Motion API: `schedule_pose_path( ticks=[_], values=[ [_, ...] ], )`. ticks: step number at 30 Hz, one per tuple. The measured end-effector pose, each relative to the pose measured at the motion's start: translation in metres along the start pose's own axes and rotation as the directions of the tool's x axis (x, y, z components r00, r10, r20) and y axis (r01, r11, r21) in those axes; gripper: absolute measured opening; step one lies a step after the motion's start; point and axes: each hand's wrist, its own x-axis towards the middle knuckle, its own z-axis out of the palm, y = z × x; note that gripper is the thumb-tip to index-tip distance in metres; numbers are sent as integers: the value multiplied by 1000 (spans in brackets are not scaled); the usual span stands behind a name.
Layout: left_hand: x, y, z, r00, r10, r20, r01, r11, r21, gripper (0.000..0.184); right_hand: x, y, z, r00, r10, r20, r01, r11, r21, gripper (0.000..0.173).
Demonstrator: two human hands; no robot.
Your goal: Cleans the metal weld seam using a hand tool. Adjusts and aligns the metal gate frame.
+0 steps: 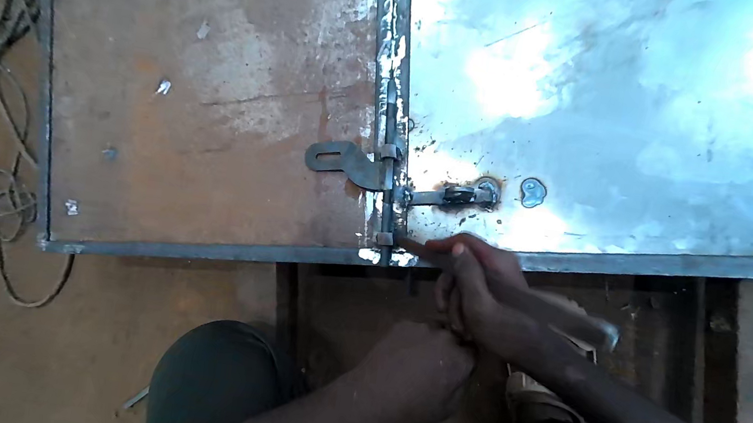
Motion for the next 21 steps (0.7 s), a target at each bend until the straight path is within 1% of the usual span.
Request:
schedule_pose_path(
  ticks=[1,2,3,4,5,6,7,8,9,10,11,12,13,14,15,16,18,19,20,21],
  values=[
    [0,0,0,1000,-1,3,1,1000,-1,30,0,-2,-1,999,33,41,-33,999,-16,39],
    [1,0,-2,1000,-8,20,8,1000,-3,30,1,-4,-3,999,26,19,-26,1000,13,38],
    [2,0,-3,1000,-10,29,10,1000,-2,29,3,-3,-4,998,-46,-48,48,997,53,39],
    [2,1,-3,1000,-6,26,6,1000,-2,28,8,0,-6,981,-152,-120,160,985,64,41],
    [1,1,-2,1000,4,14,-4,1000,1,27,11,3,-7,962,-215,-166,229,971,70,44],
    [1,1,-2,1000,4,21,-4,1000,0,28,11,4,-6,965,-206,-164,221,972,77,44],
    [1,1,-1,1000,1,31,-1,1000,-2,29,8,3,-4,989,-111,-94,117,991,71,43],
    [0,1,0,1000,-2,30,2,1000,-4,30,4,-1,-2,999,38,13,-39,998,59,41],
    [0,1,0,1000,-2,20,2,1000,-3,30,3,-3,-1,988,128,84,-132,990,50,41],
    [1,0,1,1000,-2,5,2,1000,-6,29,3,-3,-1,986,136,94,-142,988,65,40],
    [1,0,1,1000,-4,6,4,1000,-5,28,5,-1,-1,996,71,52,-76,992,99,38],
    [1,0,0,1000,-9,19,9,1000,-1,27,7,3,-1,999,-39,-22,41,991,128,37],
    [0,1,0,999,-11,30,11,1000,2,27,10,5,0,985,-148,-86,157,981,113,39],
    [0,1,-1,999,-12,37,12,1000,3,27,13,7,0,965,-228,-131,240,967,88,42],
    [0,1,-1,999,-12,40,12,1000,3,28,16,8,1,958,-249,-142,261,963,70,44],
    [0,0,-1,999,-12,46,12,1000,-1,28,18,8,2,970,-215,-111,221,974,49,44],
    [0,-1,0,999,-11,38,11,1000,-11,29,20,3,0,999,-7,48,6,1000,7,40],
    [1,-2,0,999,-11,39,12,1000,-15,29,22,-3,-3,996,57,72,-58,998,7,39],
    [2,-2,-1,999,-12,43,13,1000,-19,29,23,-8,-5,998,61,30,-63,997,46,38],
    [2,-2,-2,999,-15,51,17,1000,-23,29,23,-11,-6,999,-4,-44,8,995,99,37]
  ],
)
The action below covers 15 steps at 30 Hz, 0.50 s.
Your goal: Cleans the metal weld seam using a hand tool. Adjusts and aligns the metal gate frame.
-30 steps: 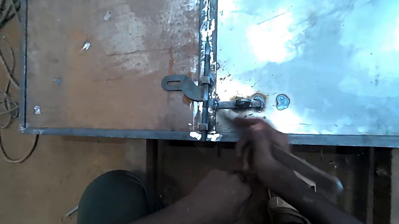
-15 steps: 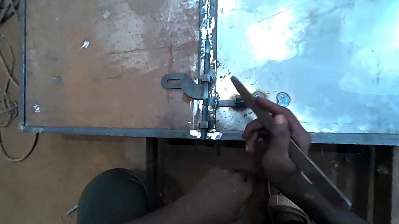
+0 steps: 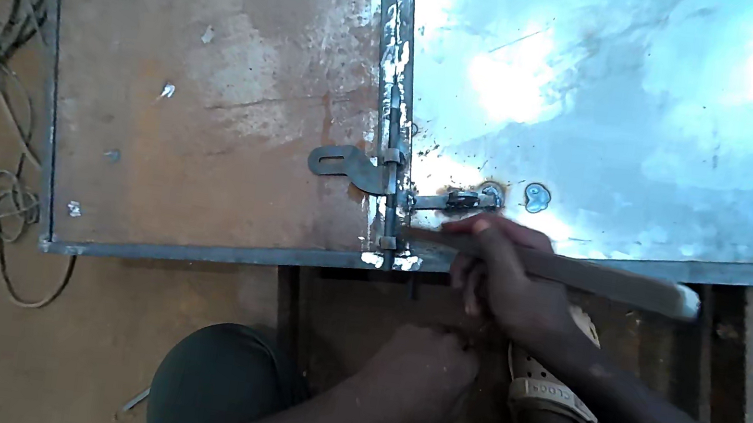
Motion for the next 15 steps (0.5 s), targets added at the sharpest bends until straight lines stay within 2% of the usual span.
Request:
schedule_pose_path(
  ticks=[1,2,5,6,8,10,11,13,14,15],
  values=[
    [0,0,-1,1000,-5,13,5,1000,-4,29,-1,-1,0,995,-86,-44,86,996,6,38],
    [-1,0,-1,999,-10,31,10,1000,-12,30,-5,-1,1,992,-115,-44,113,993,-43,41],
    [0,0,0,998,-14,57,15,999,-29,32,-6,2,4,996,5,93,16,975,-220,36],
    [1,0,-1,998,-15,63,17,999,-29,32,-5,-1,3,996,8,85,12,972,-235,36],
    [1,0,-2,997,-21,80,24,999,-42,32,-5,-5,2,992,-122,-12,117,969,-219,37],
    [-1,0,-4,995,-21,96,27,997,-67,31,1,3,2,956,-288,-62,262,927,-268,43],
    [-1,-1,-4,996,-15,87,22,997,-73,31,5,6,3,960,-276,-45,256,931,-259,45],
    [0,-1,-3,997,-11,78,16,998,-67,29,13,2,6,998,-49,49,58,975,-214,40],
    [0,-1,-3,996,-13,87,19,997,-69,29,15,-2,8,998,4,69,11,976,-217,39],
    [0,-1,-4,996,-14,88,21,997,-71,29,15,-7,8,998,-31,54,44,968,-246,38]
  ],
)
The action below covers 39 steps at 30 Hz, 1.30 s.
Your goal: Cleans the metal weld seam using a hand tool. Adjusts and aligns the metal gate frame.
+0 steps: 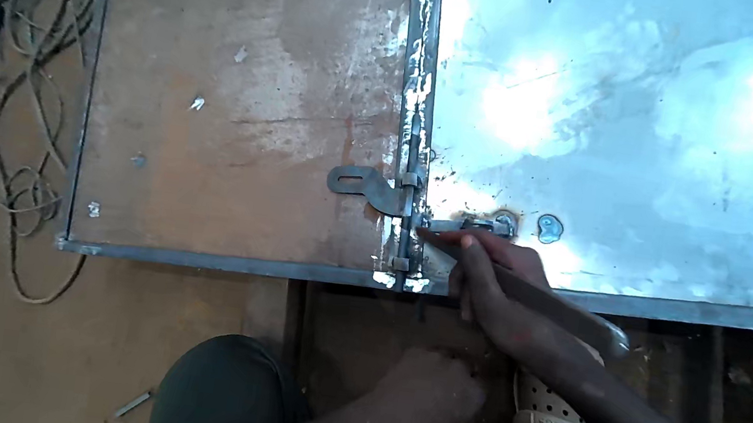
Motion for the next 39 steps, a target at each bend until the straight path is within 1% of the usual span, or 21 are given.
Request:
schedule_pose_path(
  ticks=[3,4,7,11,13,15,16,17,18,19,20,21,22,25,27,28,30,34,35,37,39],
  values=[
    [-2,-3,2,1000,7,-10,-7,1000,-9,29,-2,3,1,956,-265,-122,238,950,-201,42],
    [-3,-4,1,1000,-2,-1,2,1000,-11,30,0,8,3,950,-290,-113,250,928,-276,43],
    [-2,-6,-2,1000,-18,3,18,1000,-10,30,-6,9,8,993,-116,22,116,923,-366,37],
    [-3,-11,0,1000,-4,-7,4,1000,-28,30,-10,9,2,973,-220,-68,200,955,-221,41],
    [-4,-11,-3,999,-22,26,23,999,-40,29,-6,8,3,995,-91,-31,83,977,-198,34],
    [-5,-9,-12,991,-122,50,126,990,-62,31,-5,0,2,999,-40,-4,38,969,-244,33],
    [-7,-7,-19,976,-216,32,218,972,-82,34,-6,-2,0,999,-50,-21,43,965,-260,35],
    [-12,-8,-24,948,-313,-59,306,947,-102,39,-8,-2,-1,995,-85,-43,68,952,-300,35],
    [-16,-11,-27,896,-389,-216,370,921,-124,43,-10,-1,-2,987,-148,-61,115,922,-371,35],
    [-19,-16,-29,813,-418,-406,400,907,-132,44,-11,2,-2,973,-222,-64,171,878,-447,37],
    [-20,-23,-30,711,-387,-588,402,909,-111,43,-14,5,-1,961,-274,-45,218,845,-488,40],
    [-20,-31,-33,626,-331,-706,398,914,-76,45,-18,9,0,956,-292,-16,246,832,-496,43],
    [-19,-37,-34,578,-276,-768,368,928,-56,48,-22,12,2,956,-294,18,265,831,-489,44],
    [-12,-49,-26,570,-17,-821,87,995,40,49,-31,18,10,946,-316,68,306,808,-503,29],
    [-4,-54,-14,523,80,-849,-25,997,78,27,-32,20,12,929,-360,90,354,785,-508,25],
    [-2,-56,-11,504,100,-858,-43,995,90,23,-32,19,11,931,-348,109,356,800,-482,27],
    [-3,-58,-13,495,97,-863,-35,995,92,23,-31,18,4,945,-289,153,327,865,-381,36],
    [-6,-66,-32,434,33,-900,28,998,50,21,-34,5,-6,920,-247,304,319,922,-218,77],
    [-6,-70,-35,413,23,-910,22,999,35,22,-35,5,-8,915,-247,318,322,924,-207,80],
    [-9,-74,-41,397,5,-918,19,1000,13,26,-37,5,-12,919,-253,303,319,928,-193,74],
    [-9,-73,-43,420,12,-907,71,996,46,30,-41,4,-18,927,-256,273,318,924,-213,66]
  ],
)
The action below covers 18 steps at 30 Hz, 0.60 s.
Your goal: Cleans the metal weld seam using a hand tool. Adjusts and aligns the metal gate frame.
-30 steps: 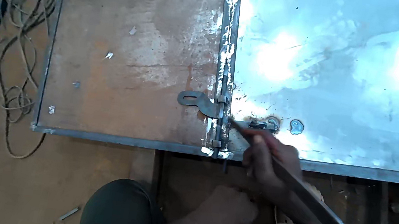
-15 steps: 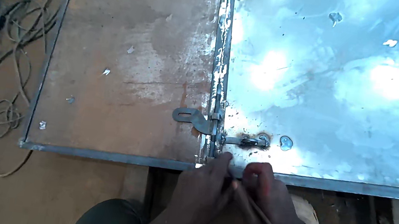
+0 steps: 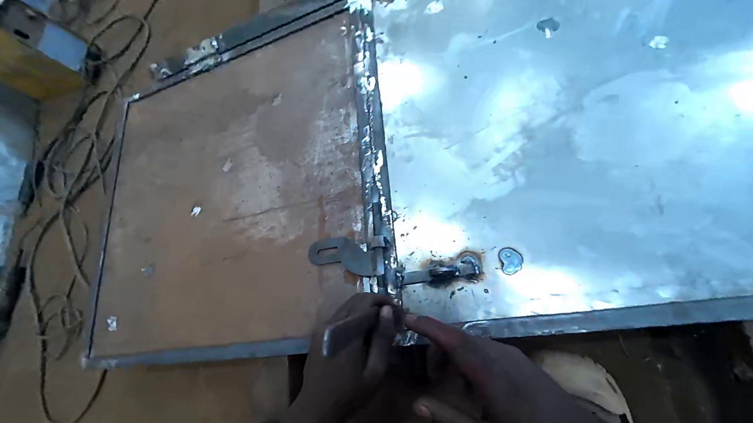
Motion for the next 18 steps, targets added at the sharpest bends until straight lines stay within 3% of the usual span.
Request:
schedule_pose_path(
  ticks=[4,6,8,10,12,13,16,18],
  values=[
    [12,16,17,983,179,35,-182,945,273,28,-12,4,-14,995,89,-45,-94,990,-102,38],
    [31,27,14,947,321,-6,-294,877,380,27,-23,7,-17,953,282,112,-259,948,-183,35],
    [64,36,-7,952,305,-31,-262,860,437,29,-37,14,-14,787,468,402,-385,882,-273,37],
    [100,35,-33,958,253,-138,-182,902,392,35,-60,23,-6,617,514,596,-400,857,-325,30],
    [129,18,-40,930,276,-241,-217,945,245,36,-85,33,-1,508,543,669,-431,832,-348,28],
    [139,5,-33,939,278,-204,-241,952,189,35,-94,36,0,474,565,675,-459,813,-358,29],
    [156,-21,-12,971,141,191,-185,955,234,33,-104,38,-5,501,609,615,-491,785,-378,32],
    [166,-10,-21,973,159,168,-199,945,258,33,-103,38,-9,536,623,570,-497,778,-383,32]
  ],
)
